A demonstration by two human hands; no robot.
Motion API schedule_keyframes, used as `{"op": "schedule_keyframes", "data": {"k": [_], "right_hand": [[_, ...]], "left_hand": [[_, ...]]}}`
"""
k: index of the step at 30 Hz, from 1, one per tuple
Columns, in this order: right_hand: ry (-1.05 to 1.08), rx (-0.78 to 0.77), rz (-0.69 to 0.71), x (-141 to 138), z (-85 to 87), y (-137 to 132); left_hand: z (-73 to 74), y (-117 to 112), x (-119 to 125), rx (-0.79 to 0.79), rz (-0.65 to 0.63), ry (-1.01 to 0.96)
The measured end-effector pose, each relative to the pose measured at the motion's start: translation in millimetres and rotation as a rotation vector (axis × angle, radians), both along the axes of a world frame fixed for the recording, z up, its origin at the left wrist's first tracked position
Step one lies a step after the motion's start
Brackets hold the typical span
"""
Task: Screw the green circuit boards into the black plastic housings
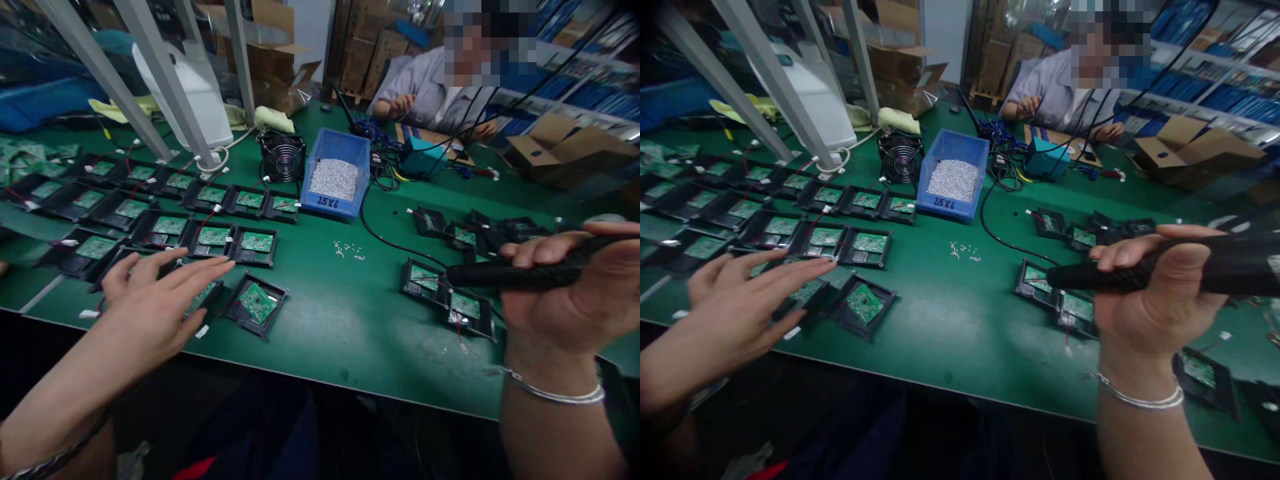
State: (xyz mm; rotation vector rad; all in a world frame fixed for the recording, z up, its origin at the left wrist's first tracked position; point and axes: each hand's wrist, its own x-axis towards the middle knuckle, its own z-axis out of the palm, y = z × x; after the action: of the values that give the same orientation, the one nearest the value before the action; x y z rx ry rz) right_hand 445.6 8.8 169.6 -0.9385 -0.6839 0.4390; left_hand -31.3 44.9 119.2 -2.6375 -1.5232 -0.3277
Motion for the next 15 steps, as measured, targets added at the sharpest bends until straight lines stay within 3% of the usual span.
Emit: {"op": "schedule_keyframes", "data": {"k": [4,7,11,15], "right_hand": [[-0.197,0.139,0.036,-23.0,-16.1,22.1],[-0.247,0.181,0.070,-39.0,-37.1,45.9],[-0.273,0.140,0.098,-49.1,-60.7,72.2],[-0.275,0.109,0.100,-48.2,-73.4,85.9]], "left_hand": [[-27.2,4.6,10.3,-0.056,-0.119,0.043],[-38.4,7.5,21.2,-0.041,-0.153,0.055],[-41.8,6.5,36.1,-0.037,-0.167,0.030],[-39.2,-4.5,58.2,-0.089,-0.193,-0.046]]}}
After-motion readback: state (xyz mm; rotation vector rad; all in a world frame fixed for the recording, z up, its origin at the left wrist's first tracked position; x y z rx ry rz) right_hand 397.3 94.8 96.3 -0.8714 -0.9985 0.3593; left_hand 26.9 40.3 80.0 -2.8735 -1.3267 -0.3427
